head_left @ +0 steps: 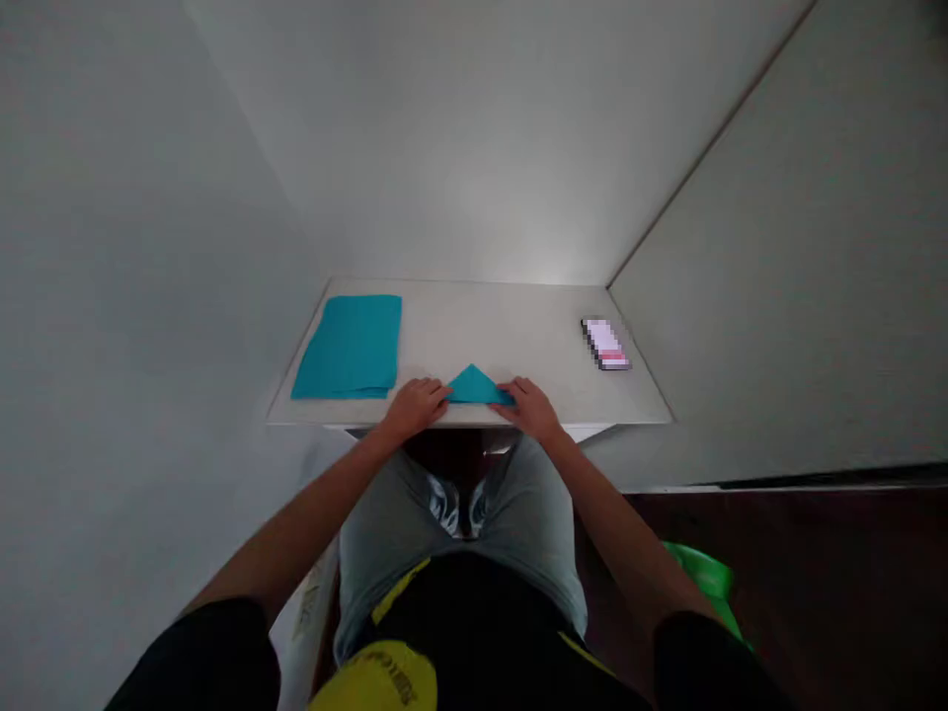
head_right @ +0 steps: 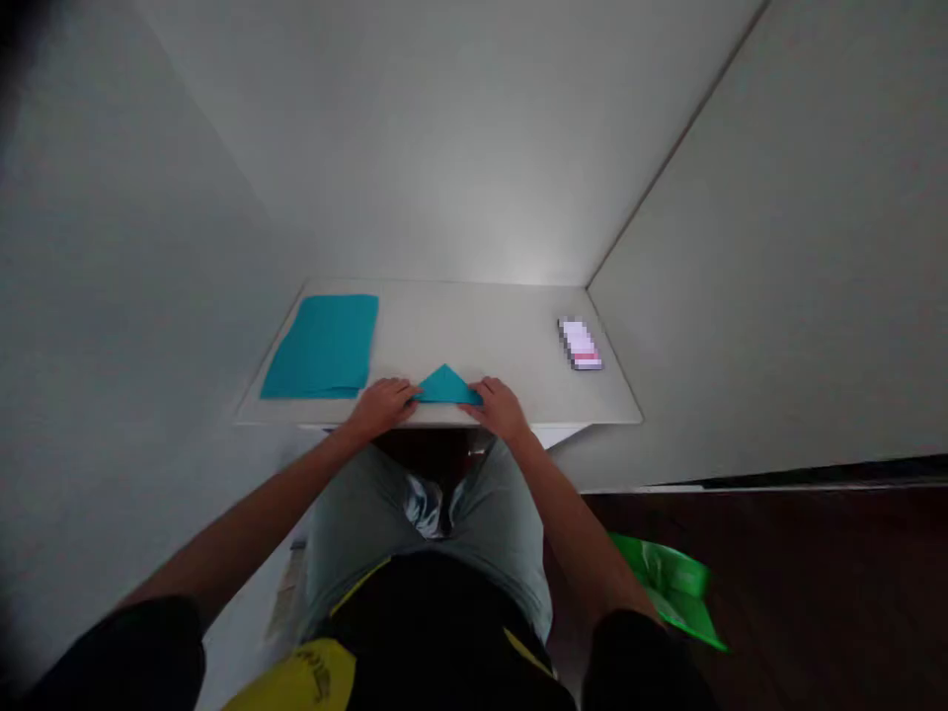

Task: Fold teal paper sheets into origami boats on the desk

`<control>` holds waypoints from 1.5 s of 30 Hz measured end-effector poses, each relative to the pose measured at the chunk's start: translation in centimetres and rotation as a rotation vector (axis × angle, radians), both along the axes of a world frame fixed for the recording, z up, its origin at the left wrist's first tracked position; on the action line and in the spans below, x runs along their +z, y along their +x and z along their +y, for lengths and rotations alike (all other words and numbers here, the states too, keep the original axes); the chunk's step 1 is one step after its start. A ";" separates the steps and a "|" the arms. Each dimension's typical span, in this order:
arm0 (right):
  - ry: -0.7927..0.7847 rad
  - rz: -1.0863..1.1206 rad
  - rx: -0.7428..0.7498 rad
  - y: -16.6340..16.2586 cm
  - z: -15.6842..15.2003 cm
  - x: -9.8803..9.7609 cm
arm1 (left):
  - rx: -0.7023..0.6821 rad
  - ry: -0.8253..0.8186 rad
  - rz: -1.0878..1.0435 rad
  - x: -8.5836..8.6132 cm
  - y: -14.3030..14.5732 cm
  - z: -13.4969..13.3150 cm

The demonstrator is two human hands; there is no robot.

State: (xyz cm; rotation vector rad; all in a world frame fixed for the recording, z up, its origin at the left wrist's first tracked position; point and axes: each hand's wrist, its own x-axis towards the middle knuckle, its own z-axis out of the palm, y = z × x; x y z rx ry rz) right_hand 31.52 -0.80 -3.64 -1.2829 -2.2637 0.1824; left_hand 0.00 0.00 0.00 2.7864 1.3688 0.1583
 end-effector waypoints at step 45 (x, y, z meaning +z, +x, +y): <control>-0.267 0.511 -0.100 -1.7 0.3 -0.4 | 0.212 -0.314 -1.015 -4.6 3.3 2.3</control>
